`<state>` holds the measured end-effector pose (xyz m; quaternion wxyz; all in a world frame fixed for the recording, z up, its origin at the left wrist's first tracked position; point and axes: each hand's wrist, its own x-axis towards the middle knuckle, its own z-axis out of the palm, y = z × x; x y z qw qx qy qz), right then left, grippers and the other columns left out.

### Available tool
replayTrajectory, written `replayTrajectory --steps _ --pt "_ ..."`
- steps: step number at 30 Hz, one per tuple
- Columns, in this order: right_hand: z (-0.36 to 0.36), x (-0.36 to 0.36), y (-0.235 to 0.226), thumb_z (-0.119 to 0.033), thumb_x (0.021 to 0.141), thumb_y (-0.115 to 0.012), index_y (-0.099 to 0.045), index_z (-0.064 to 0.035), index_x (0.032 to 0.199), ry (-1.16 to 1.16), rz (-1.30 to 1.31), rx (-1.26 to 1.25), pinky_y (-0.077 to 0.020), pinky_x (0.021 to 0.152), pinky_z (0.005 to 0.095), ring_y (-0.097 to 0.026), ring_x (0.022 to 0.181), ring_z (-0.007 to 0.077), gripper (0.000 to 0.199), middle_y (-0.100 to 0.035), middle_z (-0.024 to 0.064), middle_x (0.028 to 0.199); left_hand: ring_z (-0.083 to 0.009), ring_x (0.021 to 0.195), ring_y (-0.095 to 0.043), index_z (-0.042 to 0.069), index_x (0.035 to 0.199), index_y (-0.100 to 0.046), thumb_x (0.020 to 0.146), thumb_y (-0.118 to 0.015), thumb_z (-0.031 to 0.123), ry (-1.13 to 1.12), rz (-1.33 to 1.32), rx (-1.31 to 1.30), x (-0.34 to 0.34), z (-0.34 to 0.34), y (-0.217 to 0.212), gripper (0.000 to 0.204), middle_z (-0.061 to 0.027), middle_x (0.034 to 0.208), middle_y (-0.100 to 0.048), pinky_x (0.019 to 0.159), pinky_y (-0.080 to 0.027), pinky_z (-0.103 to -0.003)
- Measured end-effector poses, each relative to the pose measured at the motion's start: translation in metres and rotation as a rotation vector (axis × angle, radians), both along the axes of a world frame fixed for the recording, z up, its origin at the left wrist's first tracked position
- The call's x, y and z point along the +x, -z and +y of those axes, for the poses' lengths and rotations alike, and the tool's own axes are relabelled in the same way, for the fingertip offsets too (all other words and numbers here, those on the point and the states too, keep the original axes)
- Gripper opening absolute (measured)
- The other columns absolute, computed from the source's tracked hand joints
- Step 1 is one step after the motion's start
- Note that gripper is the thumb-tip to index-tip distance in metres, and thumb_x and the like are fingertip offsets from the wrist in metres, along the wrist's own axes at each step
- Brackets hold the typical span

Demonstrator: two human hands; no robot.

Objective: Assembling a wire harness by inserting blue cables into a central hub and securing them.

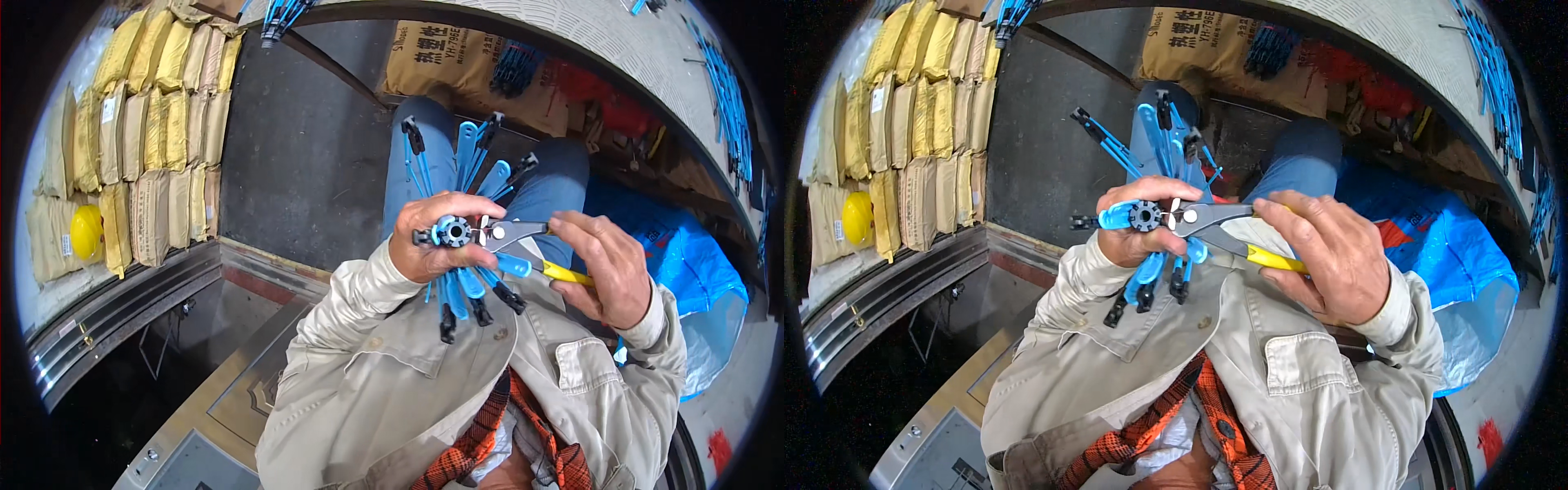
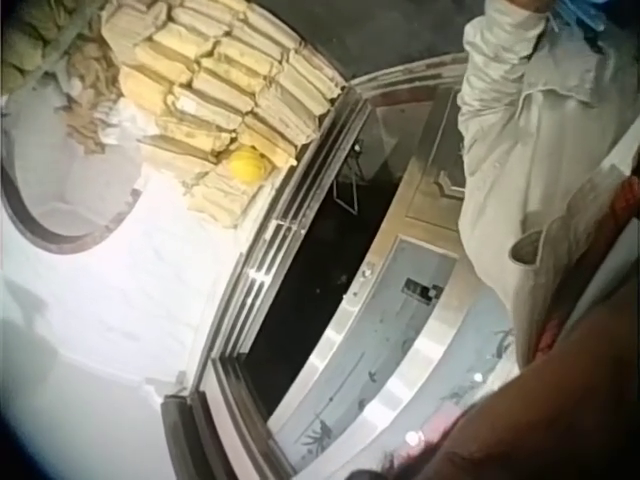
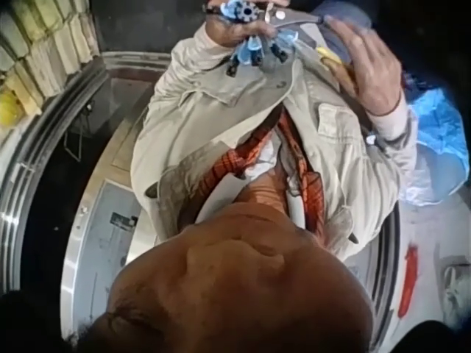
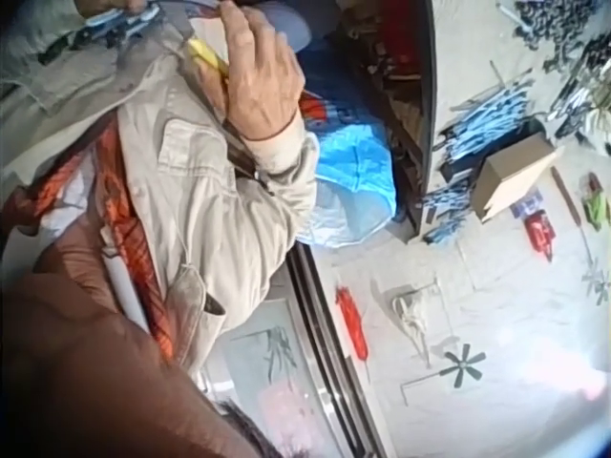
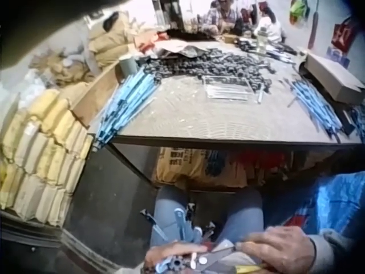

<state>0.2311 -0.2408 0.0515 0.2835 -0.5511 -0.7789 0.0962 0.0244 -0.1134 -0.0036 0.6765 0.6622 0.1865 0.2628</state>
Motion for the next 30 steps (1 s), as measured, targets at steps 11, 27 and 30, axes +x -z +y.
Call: replayTrajectory --steps 11,27,30 --pt "-0.011 0.011 0.030 -0.007 0.075 -0.058 -0.044 0.0015 0.119 -0.342 1.289 -1.240 -0.0485 0.057 0.0312 -0.061 0.065 0.0283 0.047 -0.061 0.0164 0.093 -0.0136 0.062 -0.051 0.004 0.096 -0.066 0.047 -0.084 0.023 0.270 -0.164 0.190 -0.002 0.009 0.006 0.055 -0.0057 0.081 -0.065 0.059 -0.042 -0.025" --pt "-0.010 0.014 0.019 -0.012 0.068 -0.068 -0.049 -0.0023 0.113 -0.265 0.824 -0.591 -0.0478 0.062 0.0311 -0.056 0.070 0.0269 0.050 -0.057 0.0137 0.095 -0.0163 0.062 -0.051 0.002 0.094 -0.065 0.047 -0.084 0.026 0.295 -0.159 0.205 -0.009 0.010 0.008 0.056 -0.0073 0.082 -0.064 0.062 -0.043 -0.027" --pt "-0.007 0.014 0.023 -0.012 0.069 -0.068 -0.051 -0.0032 0.112 -0.304 0.974 -0.633 -0.0478 0.066 0.0324 -0.056 0.074 0.0270 0.047 -0.056 0.0126 0.095 -0.0167 0.062 -0.051 0.002 0.095 -0.064 0.048 -0.084 0.026 0.207 -0.158 0.223 -0.010 0.001 0.008 0.056 -0.0078 0.082 -0.064 0.063 -0.043 -0.028"
